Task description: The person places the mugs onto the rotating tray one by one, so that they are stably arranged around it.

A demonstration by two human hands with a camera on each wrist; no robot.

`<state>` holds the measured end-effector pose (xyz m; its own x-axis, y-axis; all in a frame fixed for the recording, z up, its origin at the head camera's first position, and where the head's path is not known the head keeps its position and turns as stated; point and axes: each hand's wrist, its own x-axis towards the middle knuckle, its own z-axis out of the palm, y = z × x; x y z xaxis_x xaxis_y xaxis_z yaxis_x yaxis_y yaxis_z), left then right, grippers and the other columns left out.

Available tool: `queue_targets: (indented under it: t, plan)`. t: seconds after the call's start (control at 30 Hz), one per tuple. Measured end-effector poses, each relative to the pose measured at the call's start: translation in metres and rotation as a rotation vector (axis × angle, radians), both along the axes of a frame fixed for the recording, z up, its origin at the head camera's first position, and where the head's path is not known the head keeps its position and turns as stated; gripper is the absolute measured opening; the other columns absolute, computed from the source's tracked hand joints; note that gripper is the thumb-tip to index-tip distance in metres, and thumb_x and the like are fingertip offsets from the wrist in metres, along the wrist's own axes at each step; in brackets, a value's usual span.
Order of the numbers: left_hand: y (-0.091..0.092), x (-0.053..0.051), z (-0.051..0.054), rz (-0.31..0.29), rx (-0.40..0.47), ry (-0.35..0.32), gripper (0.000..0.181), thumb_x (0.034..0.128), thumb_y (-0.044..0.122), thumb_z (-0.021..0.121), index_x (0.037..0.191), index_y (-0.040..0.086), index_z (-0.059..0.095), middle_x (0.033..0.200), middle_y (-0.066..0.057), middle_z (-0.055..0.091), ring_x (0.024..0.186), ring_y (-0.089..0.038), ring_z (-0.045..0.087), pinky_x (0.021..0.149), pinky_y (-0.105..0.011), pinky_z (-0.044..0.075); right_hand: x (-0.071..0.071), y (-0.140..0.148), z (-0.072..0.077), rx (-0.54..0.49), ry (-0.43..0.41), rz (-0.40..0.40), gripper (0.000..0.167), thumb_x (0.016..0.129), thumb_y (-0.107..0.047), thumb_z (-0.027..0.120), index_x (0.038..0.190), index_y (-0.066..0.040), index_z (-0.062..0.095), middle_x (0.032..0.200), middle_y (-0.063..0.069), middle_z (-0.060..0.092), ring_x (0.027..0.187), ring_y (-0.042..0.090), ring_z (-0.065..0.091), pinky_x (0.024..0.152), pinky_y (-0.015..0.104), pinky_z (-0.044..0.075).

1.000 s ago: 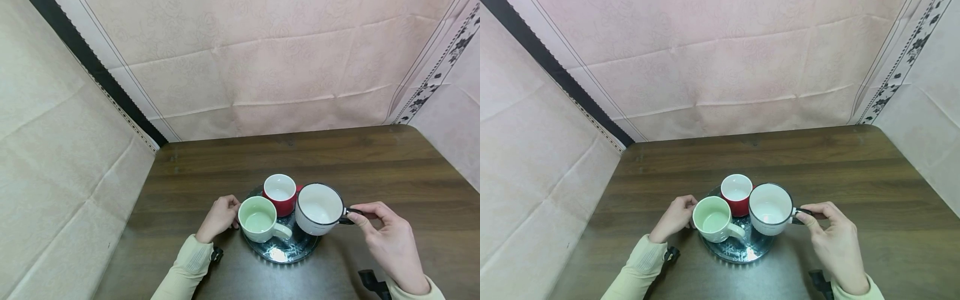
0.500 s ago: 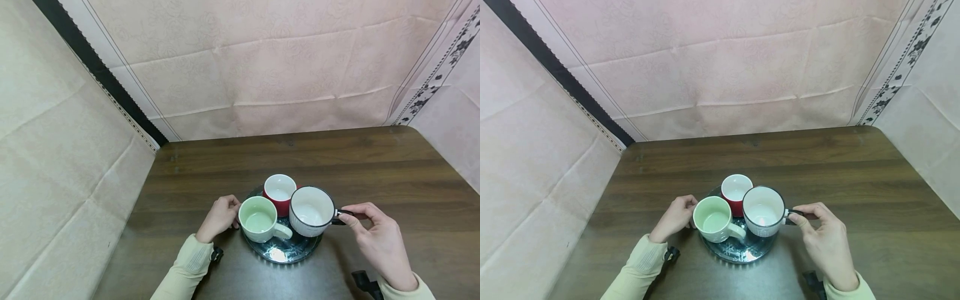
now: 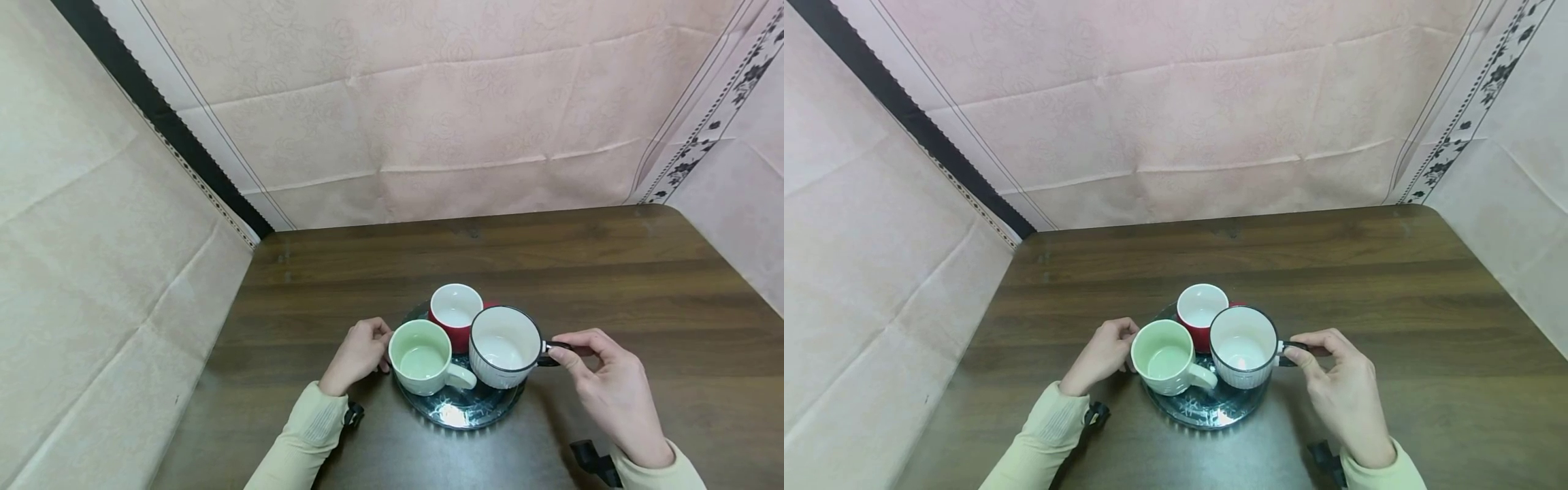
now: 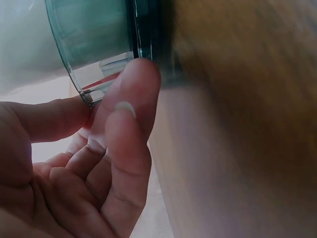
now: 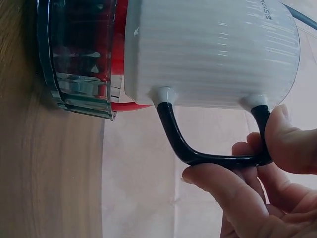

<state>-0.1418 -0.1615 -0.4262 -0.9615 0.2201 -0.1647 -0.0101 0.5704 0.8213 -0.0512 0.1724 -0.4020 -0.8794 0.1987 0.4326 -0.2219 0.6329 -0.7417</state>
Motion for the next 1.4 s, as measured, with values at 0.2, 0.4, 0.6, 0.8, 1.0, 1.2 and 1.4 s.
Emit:
queue_targets:
  t: [0.2, 0.4, 0.6, 0.8, 1.0, 1.2, 1.4]
  plan:
    - [0.000, 0.000, -0.001, -0.001, 0.003, 0.004, 0.016, 0.0991, 0.009, 0.051, 0.090, 0.002, 0.062, 0.067, -0.007, 0.060, 0.051, -0.021, 0.062, 0.049, -0.033, 0.052, -0.001, -0.001, -0.001, -0.010, -0.003, 0.012, 0.022, 0.077, -0.005, 0.082, 0.094, -0.017, 0.074, 0.088, -0.009, 0.067, 0.073, -0.004, 0.054, 0.059, 0.013, 0.038]
    - [0.000, 0.000, -0.001, 0.000, 0.005, 0.006, 0.016, 0.0990, 0.009, 0.051, 0.089, 0.002, 0.062, 0.067, -0.007, 0.060, 0.051, -0.022, 0.062, 0.049, -0.033, 0.052, -0.002, -0.004, -0.004, 0.004, -0.032, 0.027, 0.021, 0.078, -0.006, 0.081, 0.095, -0.016, 0.073, 0.088, -0.007, 0.067, 0.075, -0.004, 0.055, 0.061, 0.012, 0.040]
    - [-0.001, 0.000, -0.002, -0.003, -0.003, 0.009, 0.016, 0.0989, 0.009, 0.051, 0.089, 0.002, 0.062, 0.066, -0.006, 0.060, 0.050, -0.022, 0.062, 0.050, -0.034, 0.052, -0.003, -0.006, -0.004, 0.009, -0.036, 0.032, 0.020, 0.078, -0.008, 0.081, 0.095, -0.016, 0.073, 0.088, -0.006, 0.067, 0.072, -0.002, 0.055, 0.058, 0.014, 0.039]
    - [-0.001, 0.000, -0.002, -0.006, -0.004, 0.009, 0.016, 0.0990, 0.009, 0.051, 0.090, 0.002, 0.062, 0.066, -0.006, 0.060, 0.051, -0.021, 0.062, 0.050, -0.034, 0.052, -0.004, -0.009, -0.006, 0.006, -0.055, 0.033, 0.020, 0.078, -0.008, 0.081, 0.094, -0.014, 0.073, 0.087, -0.004, 0.068, 0.069, 0.001, 0.055, 0.055, 0.015, 0.040]
    - [0.000, 0.000, -0.002, -0.003, 0.008, 0.006, 0.016, 0.0989, 0.008, 0.051, 0.090, 0.001, 0.062, 0.066, -0.007, 0.060, 0.050, -0.021, 0.062, 0.050, -0.034, 0.052, -0.006, -0.011, -0.009, 0.018, -0.072, 0.052, 0.018, 0.079, -0.008, 0.080, 0.094, -0.013, 0.072, 0.087, -0.004, 0.067, 0.069, 0.002, 0.054, 0.057, 0.015, 0.040]
    - [0.001, 0.001, -0.001, 0.002, 0.013, 0.002, 0.016, 0.0990, 0.009, 0.052, 0.089, 0.002, 0.062, 0.066, -0.007, 0.060, 0.051, -0.021, 0.062, 0.050, -0.035, 0.053, -0.008, -0.012, -0.013, 0.021, -0.055, 0.065, 0.018, 0.077, -0.008, 0.082, 0.092, -0.012, 0.072, 0.083, -0.005, 0.068, 0.070, 0.001, 0.056, 0.060, 0.014, 0.040]
    - [0.001, 0.000, -0.002, 0.003, 0.006, 0.001, 0.016, 0.0992, 0.010, 0.053, 0.088, 0.003, 0.062, 0.065, -0.007, 0.060, 0.051, -0.021, 0.062, 0.049, -0.033, 0.052, -0.009, -0.014, -0.018, 0.029, -0.098, 0.077, 0.016, 0.079, -0.010, 0.081, 0.092, -0.012, 0.072, 0.084, -0.006, 0.067, 0.069, 0.004, 0.055, 0.058, 0.016, 0.040]
